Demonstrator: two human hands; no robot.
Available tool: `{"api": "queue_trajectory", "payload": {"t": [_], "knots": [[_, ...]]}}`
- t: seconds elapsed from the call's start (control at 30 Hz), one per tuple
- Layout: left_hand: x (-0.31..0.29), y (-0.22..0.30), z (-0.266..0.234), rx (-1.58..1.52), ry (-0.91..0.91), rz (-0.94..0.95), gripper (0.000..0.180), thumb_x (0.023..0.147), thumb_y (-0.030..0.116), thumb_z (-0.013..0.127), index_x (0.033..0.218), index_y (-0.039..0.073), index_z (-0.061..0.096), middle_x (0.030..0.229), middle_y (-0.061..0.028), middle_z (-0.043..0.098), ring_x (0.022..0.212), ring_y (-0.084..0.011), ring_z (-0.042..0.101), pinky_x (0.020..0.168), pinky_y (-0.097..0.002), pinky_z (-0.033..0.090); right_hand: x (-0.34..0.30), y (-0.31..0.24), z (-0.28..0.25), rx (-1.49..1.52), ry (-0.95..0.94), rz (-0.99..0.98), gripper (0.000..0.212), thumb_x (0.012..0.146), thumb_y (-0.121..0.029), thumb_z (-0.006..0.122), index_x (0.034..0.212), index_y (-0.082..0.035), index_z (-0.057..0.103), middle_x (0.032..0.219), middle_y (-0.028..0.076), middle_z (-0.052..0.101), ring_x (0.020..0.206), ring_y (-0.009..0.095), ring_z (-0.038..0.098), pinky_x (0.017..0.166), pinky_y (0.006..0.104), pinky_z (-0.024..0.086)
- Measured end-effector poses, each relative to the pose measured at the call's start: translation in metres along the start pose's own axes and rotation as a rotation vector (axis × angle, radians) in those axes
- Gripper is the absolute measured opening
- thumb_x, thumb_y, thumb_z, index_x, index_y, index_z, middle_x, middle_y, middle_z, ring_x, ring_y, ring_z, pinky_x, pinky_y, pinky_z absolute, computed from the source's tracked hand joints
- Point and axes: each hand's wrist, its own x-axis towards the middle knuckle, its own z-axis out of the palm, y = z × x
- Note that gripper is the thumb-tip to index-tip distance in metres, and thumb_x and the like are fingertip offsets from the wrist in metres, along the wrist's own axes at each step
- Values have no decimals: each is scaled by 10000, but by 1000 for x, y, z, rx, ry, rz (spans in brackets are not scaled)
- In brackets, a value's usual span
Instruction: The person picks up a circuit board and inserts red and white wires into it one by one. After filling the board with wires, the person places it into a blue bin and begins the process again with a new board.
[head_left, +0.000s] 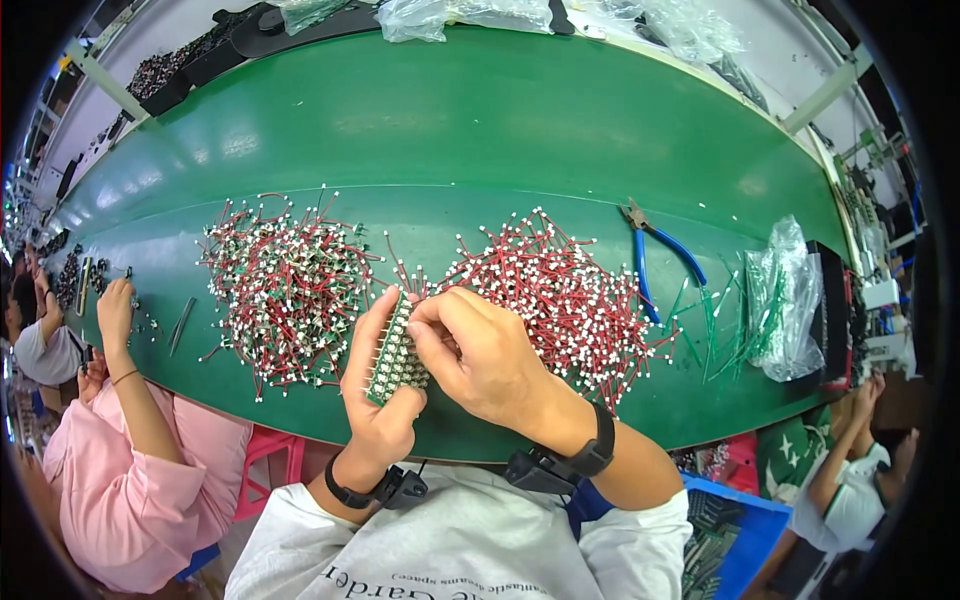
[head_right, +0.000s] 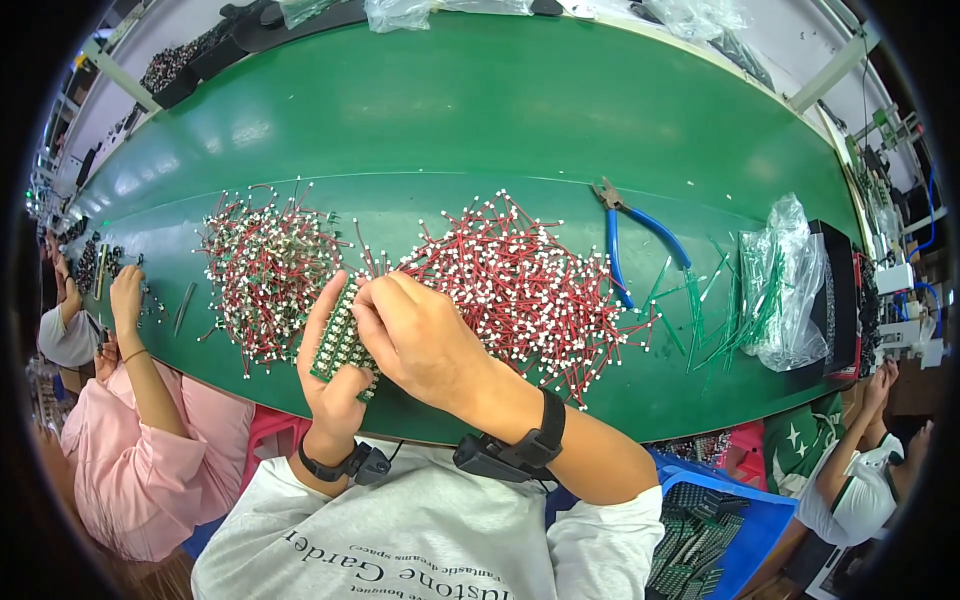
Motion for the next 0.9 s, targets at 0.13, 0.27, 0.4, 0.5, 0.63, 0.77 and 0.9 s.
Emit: {"api": "queue_trajectory", "payload": {"t": [0.13,0.27,0.4,0.5,0.63,0.77,0.9], "knots": [[1,1,0,30,-6,11,810,598,-18,459,1403,-95,434,1263,-156,521,1133,-218,528,1008,-317,402,0,-1,-1,29,-13,25,77,864,-12,668,904,24,613,784,118,615,611,226,628,533,332,495],[0,0,1,57,2,13,806,595,-15,460,1396,-99,441,1257,-164,528,1128,-230,533,1012,-323,402,0,1,-1,-6,-1,15,70,867,-8,655,904,27,606,775,120,605,596,224,618,528,335,490],[0,0,2,93,2,45,801,594,-13,463,1389,-105,447,1244,-184,542,1125,-254,542,1018,-340,403,0,0,-2,0,-3,8,71,866,-8,653,904,25,602,765,119,601,593,226,612,525,337,486],[0,0,2,111,-1,55,794,597,-11,466,1384,-111,450,1245,-195,545,1131,-268,546,1022,-352,403,0,0,-4,-3,-33,18,75,864,-13,656,897,23,599,757,118,600,592,228,613,523,338,485],[5,0,1,283,-32,205,782,604,-11,468,1379,-119,452,1266,-216,537,1150,-286,547,1021,-361,405,0,-2,-4,-13,-30,16,72,863,-16,654,881,23,596,752,119,601,590,228,615,521,340,486],[8,-2,-1,373,-65,295,772,614,-23,470,1380,-121,451,1279,-240,525,1151,-316,551,1012,-373,419,-1,-2,-7,-33,-43,49,79,851,-17,655,871,22,589,744,121,593,590,240,610,519,349,480],[8,2,-1,504,-97,382,765,613,-55,475,1375,-123,451,1277,-266,514,1134,-359,557,999,-391,437,-1,-4,-6,-129,-30,-18,106,803,20,670,870,15,589,726,120,573,595,267,596,524,360,478]]}}
